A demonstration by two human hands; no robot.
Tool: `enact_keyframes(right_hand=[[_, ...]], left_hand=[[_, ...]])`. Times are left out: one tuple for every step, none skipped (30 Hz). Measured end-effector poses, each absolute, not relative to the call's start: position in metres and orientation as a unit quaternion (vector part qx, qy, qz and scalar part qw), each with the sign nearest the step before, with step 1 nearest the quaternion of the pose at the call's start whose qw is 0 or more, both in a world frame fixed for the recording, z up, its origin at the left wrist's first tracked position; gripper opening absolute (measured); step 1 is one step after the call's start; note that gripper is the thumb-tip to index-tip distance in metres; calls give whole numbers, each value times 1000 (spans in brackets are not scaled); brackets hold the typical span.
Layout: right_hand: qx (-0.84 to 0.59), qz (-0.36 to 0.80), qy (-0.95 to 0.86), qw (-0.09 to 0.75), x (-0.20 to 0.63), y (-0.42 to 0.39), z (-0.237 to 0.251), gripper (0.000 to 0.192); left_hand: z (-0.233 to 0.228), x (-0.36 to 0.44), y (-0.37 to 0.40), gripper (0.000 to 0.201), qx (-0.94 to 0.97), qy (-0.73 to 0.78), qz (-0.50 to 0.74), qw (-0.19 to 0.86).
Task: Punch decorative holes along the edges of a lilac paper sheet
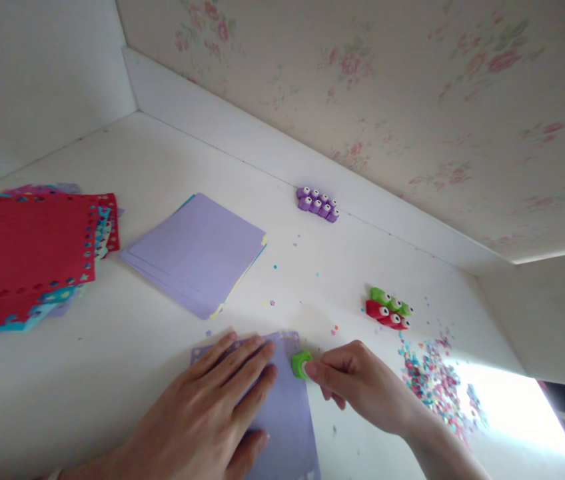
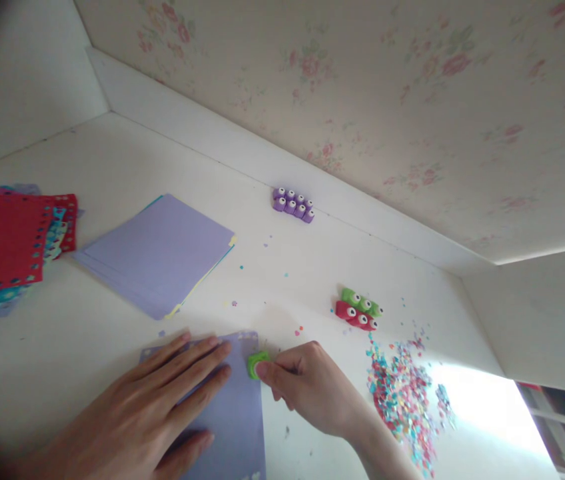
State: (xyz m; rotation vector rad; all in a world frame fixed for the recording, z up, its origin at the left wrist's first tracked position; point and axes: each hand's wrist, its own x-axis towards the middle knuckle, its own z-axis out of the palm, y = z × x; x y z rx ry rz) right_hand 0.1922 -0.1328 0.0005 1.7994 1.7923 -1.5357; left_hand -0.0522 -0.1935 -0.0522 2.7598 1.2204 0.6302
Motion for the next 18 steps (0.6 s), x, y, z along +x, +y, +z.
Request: enact_keyframes(right_hand=[[609,-510,601,90,191,-133,1,50],[615,-502,601,95,189,-133,2,49],[621,-492,602,101,188,-133,3,49],[626,-482,603,107,186,-134,3,49],[631,-475,602,113,184,-134,4,48],[635,-472,601,119,182,-134,4,48],[638,-470,598,123,181,-135,5,48],[640,-465,598,127,179,-134,5,48],[642,-458,600,132,178,-134,6,48],[644,-448,604,139,176,-133,7,48],[646,-438,607,147,175,-132,8,48],[646,-429,612,155,173,-130,10,47],[646,-421,615,161,172,-129,11,47],[646,-418,617,165,171,-127,13,47],[647,-418,615,166,170,-126,15,47],[649,-420,612,166,169,-124,17,46],[652,-422,608,165,168,-123,19,45],[654,-422,606,165,167,-122,21,44]], left_hand=[[-52,-52,-193,48,895,395,203,26],[-52,-52,-194,48,896,395,203,22],[-53,-52,-194,48,895,396,203,17],[-53,-52,-194,49,895,397,203,13],[-53,-52,-195,49,895,396,204,10],[-54,-52,-196,49,895,396,204,9],[-54,-52,-196,50,895,396,203,9],[-55,-52,-196,50,896,395,202,11],[-56,-52,-196,50,897,393,201,14],[-57,-51,-196,49,898,391,201,17],[-58,-51,-196,48,898,391,202,20],[-58,-50,-196,47,897,390,206,24],[-58,-50,-196,45,895,391,213,28],[-58,-50,-196,43,892,392,222,30],[-57,-49,-196,41,889,393,232,32],[-55,-49,-195,39,887,392,243,32],[-54,-47,-194,38,887,386,252,31],[-52,-45,-193,39,889,379,257,28]])
